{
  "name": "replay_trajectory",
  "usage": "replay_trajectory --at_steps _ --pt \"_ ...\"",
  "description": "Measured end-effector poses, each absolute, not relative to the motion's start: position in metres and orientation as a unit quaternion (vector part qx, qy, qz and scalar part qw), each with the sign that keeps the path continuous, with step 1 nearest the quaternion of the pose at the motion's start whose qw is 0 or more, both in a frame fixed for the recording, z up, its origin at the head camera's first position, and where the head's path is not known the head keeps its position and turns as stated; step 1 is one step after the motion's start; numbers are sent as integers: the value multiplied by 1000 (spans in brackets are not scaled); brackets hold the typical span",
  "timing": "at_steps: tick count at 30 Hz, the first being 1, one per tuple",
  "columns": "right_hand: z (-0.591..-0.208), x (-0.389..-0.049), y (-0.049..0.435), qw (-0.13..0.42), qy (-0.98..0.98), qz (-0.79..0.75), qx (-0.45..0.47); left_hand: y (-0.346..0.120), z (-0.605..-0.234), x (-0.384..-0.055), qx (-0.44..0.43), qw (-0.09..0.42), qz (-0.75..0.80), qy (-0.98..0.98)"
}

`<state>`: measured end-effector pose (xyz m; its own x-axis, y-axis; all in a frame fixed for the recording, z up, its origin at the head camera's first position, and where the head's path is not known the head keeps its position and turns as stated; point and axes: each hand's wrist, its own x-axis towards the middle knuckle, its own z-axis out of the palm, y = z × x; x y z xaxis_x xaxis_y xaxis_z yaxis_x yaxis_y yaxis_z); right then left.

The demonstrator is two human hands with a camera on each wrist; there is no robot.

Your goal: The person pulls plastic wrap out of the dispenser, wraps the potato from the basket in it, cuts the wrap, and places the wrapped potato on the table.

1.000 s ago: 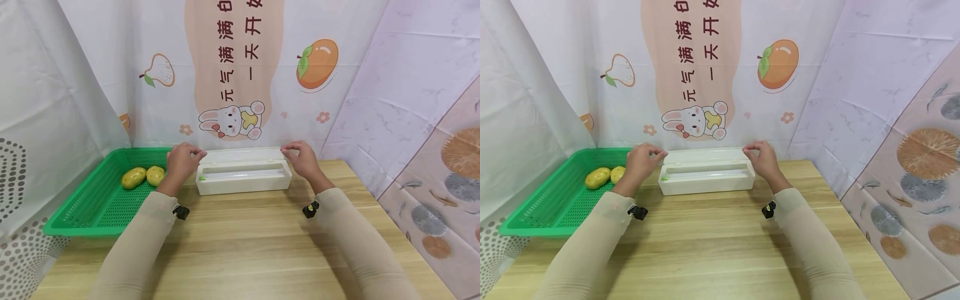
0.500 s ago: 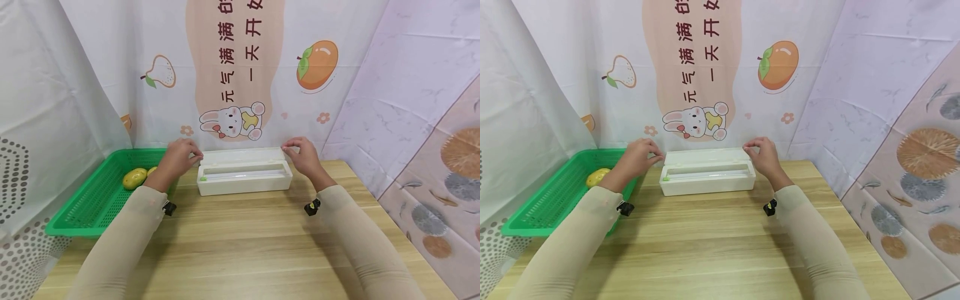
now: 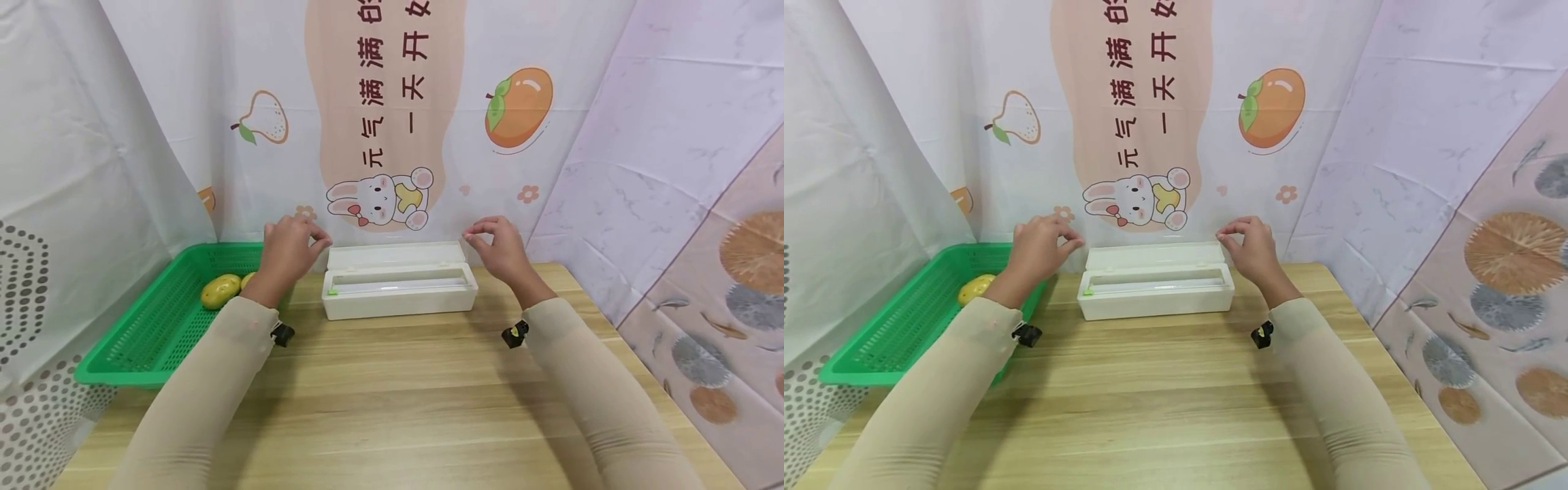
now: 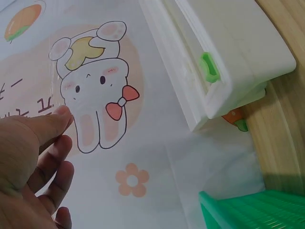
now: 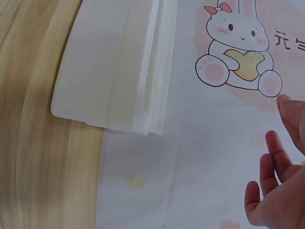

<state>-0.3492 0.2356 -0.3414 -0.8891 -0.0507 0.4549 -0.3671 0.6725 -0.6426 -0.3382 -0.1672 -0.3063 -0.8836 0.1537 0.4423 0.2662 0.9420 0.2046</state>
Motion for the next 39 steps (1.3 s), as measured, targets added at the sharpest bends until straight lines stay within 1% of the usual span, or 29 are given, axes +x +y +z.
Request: replay_trajectory --at_steps 10,16,27,39 --pt "-327 -349 237 213 -892 379 127 -167 -296 -336 -106 238 -132 -956" --pt "-318 -348 238 231 -886 377 138 -168 -289 -335 -111 245 -129 -955" --pt "-306 -344 240 231 -888 371 144 -168 -276 -331 -105 241 -131 -956" --pt "-290 -337 244 245 -891 354 146 -164 -263 -330 -113 264 -143 -947"
